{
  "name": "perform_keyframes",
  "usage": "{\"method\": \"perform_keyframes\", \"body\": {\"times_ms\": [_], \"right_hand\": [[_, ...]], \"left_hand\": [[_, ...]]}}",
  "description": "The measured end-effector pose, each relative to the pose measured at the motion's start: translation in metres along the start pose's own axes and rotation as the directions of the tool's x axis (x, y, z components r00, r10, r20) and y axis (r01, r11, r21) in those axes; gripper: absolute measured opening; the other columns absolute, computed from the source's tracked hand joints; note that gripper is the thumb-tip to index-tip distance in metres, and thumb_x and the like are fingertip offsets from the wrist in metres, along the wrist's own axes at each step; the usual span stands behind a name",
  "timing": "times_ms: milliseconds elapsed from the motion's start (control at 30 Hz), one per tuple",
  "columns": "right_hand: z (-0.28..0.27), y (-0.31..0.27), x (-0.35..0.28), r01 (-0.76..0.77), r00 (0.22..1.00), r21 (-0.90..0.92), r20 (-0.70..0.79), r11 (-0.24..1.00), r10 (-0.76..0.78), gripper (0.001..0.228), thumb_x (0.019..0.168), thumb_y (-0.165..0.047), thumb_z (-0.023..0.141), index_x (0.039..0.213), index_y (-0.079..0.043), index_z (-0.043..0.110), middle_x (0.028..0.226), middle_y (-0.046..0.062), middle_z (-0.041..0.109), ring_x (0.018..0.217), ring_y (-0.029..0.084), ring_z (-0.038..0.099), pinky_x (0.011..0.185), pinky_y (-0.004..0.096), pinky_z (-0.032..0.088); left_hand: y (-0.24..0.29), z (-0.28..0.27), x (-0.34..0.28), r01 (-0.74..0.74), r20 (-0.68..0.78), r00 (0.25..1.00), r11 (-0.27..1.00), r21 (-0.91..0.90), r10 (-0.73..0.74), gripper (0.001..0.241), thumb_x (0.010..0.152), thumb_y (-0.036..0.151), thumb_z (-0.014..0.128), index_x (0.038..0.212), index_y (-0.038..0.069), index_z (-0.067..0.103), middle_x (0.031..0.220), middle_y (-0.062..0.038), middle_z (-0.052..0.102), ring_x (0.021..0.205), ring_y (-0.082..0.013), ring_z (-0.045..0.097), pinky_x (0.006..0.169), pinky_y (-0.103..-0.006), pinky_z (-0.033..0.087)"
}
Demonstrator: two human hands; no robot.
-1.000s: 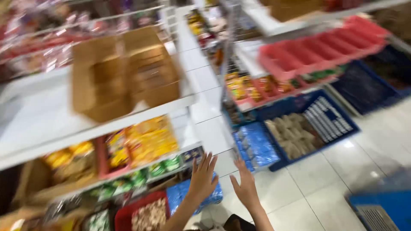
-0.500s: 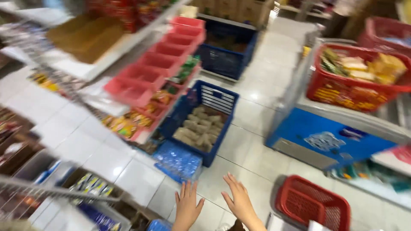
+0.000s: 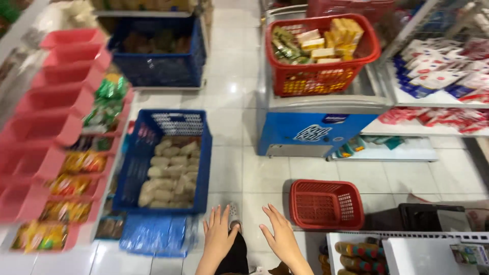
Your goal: The person picks up a box of cheese from a shelf, inspects it, and places it into a red basket, then repeats the process with a second box.
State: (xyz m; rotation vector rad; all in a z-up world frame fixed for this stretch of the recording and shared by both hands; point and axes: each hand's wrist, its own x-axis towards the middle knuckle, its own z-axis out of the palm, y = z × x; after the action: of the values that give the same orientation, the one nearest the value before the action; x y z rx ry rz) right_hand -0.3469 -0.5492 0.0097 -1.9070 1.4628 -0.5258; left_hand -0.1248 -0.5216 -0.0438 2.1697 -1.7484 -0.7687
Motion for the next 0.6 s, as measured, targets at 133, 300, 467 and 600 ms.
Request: {"method": "perform_keyframes", "body": {"times_ms": [133,300,467,600], "right_hand": [[-0.023,0.022,0.069,-0.061,0.993,0.009,-0.103,0.998,0.062,0.054,0.095,-0.032,0.063,0.144,-0.013,0.052,0.156,0.015,0.045,0.140,0.034,0.046,0.112,0.047,0.036],[-0.057,0.015,0.156,-0.080,0.973,0.008,-0.214,0.997,0.080,0.052,0.093,-0.030,0.066,0.142,-0.014,0.055,0.152,0.015,0.048,0.136,0.037,0.050,0.109,0.047,0.039],[-0.086,-0.001,0.231,-0.099,0.951,0.057,-0.289,0.993,0.111,0.052,0.091,-0.027,0.068,0.140,-0.014,0.056,0.152,0.014,0.049,0.129,0.036,0.054,0.107,0.045,0.041],[-0.105,0.004,0.269,-0.009,0.916,0.091,-0.399,0.996,0.045,0.047,0.092,-0.023,0.067,0.136,-0.009,0.060,0.147,0.018,0.055,0.129,0.039,0.056,0.105,0.045,0.044]], "left_hand": [[0.024,-0.005,0.087,-0.135,0.026,0.991,0.991,0.010,0.135,0.077,0.090,0.043,0.067,0.154,0.016,0.034,0.161,-0.019,0.027,0.152,-0.0387,0.018,0.116,-0.0646,0.018],[0.063,-0.040,0.196,-0.296,-0.016,0.955,0.954,0.057,0.297,0.074,0.090,0.041,0.068,0.152,0.012,0.038,0.158,-0.023,0.031,0.149,-0.0425,0.021,0.116,-0.0663,0.017],[0.105,-0.076,0.274,-0.458,-0.064,0.885,0.887,0.057,0.461,0.071,0.091,0.037,0.068,0.150,0.008,0.040,0.156,-0.024,0.035,0.147,-0.0446,0.024,0.116,-0.0655,0.018],[0.137,-0.087,0.306,-0.548,-0.031,0.836,0.836,-0.009,0.548,0.067,0.092,0.032,0.068,0.149,0.007,0.043,0.155,-0.024,0.038,0.147,-0.0444,0.027,0.117,-0.0639,0.019]]}}
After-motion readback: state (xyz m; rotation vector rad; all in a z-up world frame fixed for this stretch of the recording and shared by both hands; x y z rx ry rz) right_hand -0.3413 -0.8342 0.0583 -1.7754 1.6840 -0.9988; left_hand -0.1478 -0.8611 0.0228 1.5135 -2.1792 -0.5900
